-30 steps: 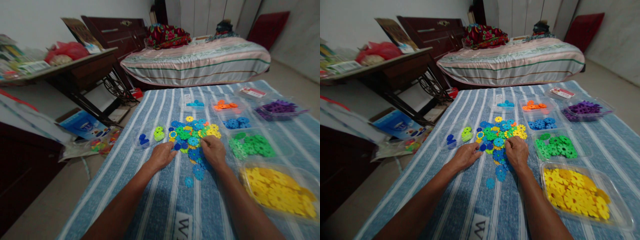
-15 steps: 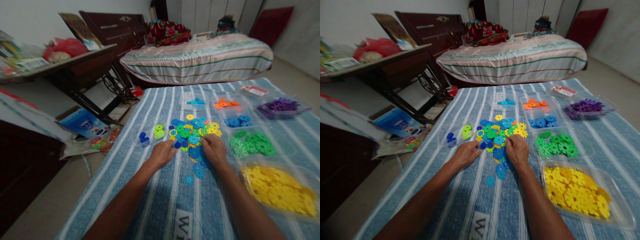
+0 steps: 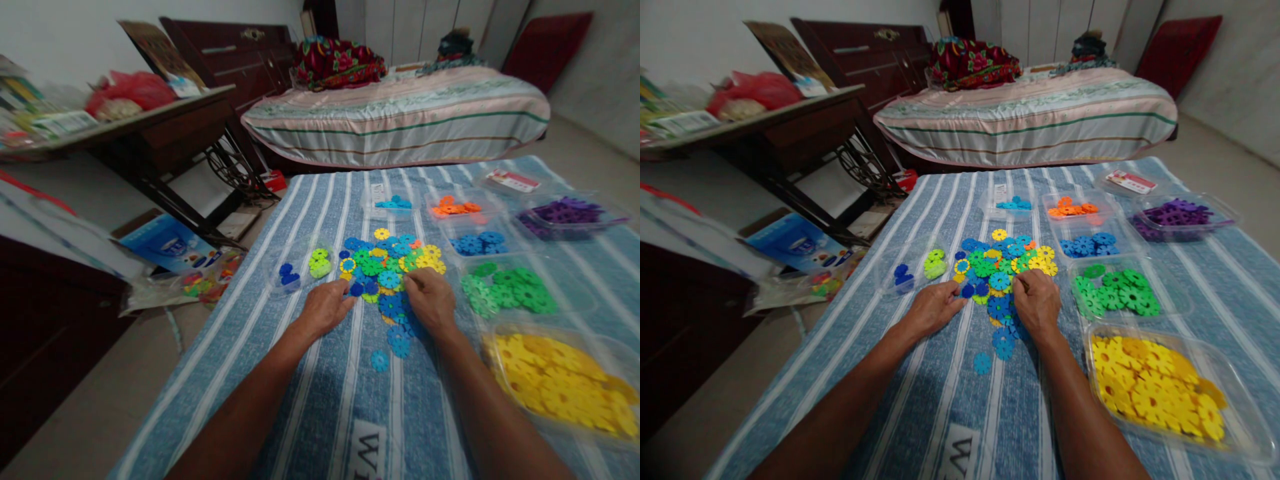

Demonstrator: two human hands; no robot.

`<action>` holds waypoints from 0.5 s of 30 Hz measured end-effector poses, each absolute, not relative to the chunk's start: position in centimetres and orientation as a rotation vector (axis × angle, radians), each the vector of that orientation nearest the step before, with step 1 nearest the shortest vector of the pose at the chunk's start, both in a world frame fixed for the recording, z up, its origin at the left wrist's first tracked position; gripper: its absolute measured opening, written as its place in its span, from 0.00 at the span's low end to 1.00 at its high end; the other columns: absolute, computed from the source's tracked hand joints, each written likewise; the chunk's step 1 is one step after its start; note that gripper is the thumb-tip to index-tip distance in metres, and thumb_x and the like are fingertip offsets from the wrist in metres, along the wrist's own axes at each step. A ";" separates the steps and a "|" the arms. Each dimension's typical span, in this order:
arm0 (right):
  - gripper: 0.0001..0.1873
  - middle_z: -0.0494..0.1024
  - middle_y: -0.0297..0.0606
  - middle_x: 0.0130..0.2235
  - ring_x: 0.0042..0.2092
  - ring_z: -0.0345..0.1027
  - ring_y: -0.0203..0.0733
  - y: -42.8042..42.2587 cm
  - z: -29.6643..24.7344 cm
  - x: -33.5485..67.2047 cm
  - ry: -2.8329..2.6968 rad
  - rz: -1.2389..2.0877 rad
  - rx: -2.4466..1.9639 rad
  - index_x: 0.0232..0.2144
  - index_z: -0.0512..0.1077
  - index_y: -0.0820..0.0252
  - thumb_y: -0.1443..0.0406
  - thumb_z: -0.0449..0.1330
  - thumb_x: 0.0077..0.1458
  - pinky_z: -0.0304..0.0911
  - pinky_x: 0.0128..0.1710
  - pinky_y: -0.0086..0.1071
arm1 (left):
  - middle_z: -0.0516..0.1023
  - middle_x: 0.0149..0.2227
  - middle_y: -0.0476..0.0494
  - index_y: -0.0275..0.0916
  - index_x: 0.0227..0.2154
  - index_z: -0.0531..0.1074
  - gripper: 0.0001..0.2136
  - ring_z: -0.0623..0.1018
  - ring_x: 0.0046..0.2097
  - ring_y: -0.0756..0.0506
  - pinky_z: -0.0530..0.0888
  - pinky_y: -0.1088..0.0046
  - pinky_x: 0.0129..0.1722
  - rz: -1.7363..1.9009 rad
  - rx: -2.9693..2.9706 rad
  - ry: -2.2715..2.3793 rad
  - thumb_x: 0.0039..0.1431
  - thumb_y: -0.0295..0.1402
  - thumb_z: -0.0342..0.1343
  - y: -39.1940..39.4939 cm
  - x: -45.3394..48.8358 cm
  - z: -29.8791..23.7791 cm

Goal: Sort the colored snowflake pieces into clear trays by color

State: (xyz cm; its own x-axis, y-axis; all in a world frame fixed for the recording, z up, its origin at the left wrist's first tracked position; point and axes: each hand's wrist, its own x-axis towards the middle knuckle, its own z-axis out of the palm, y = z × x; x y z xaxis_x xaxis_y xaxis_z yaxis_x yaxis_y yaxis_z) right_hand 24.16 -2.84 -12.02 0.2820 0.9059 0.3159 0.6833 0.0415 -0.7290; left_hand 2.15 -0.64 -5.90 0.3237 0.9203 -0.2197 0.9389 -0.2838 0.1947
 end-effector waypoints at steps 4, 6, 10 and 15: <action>0.15 0.74 0.37 0.30 0.36 0.65 0.43 -2.8 -12.0 24.2 -1.465 0.315 -1.702 0.25 0.74 0.57 0.58 0.51 0.55 0.55 0.37 0.35 | 0.79 0.35 0.45 0.40 0.37 0.72 0.09 0.77 0.38 0.43 0.65 0.71 0.35 -0.099 2.310 1.677 0.61 0.39 0.52 -0.7 2.2 -5.9; 0.15 0.74 0.37 0.31 0.36 0.65 0.43 -2.8 -12.1 24.2 -1.465 0.306 -1.707 0.25 0.74 0.57 0.58 0.52 0.55 0.55 0.37 0.35 | 0.79 0.35 0.45 0.40 0.37 0.72 0.09 0.77 0.37 0.43 0.65 0.71 0.34 -0.107 2.310 1.680 0.61 0.39 0.52 -0.7 2.2 -5.9; 0.15 0.74 0.38 0.31 0.37 0.66 0.43 -2.8 -12.1 24.2 -1.474 0.308 -1.708 0.25 0.74 0.57 0.58 0.51 0.55 0.55 0.38 0.35 | 0.79 0.34 0.45 0.40 0.37 0.72 0.10 0.77 0.37 0.43 0.65 0.71 0.34 -0.093 2.320 1.677 0.61 0.40 0.51 -0.6 2.1 -6.0; 0.15 0.74 0.38 0.31 0.36 0.66 0.43 -2.8 -11.8 24.1 -1.465 0.323 -1.714 0.25 0.74 0.58 0.58 0.51 0.54 0.55 0.38 0.35 | 0.79 0.34 0.45 0.40 0.36 0.72 0.09 0.77 0.37 0.43 0.66 0.70 0.34 -0.096 2.313 1.680 0.61 0.40 0.51 -0.6 2.0 -6.1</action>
State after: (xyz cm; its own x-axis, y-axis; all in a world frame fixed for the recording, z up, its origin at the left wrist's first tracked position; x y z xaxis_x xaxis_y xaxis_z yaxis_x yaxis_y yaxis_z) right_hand 24.12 -2.84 -11.84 0.2847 0.9059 0.3134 0.6904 0.0330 -0.7226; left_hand 2.02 -0.58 -6.10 0.3212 0.9220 -0.2160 0.9406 -0.2842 0.1856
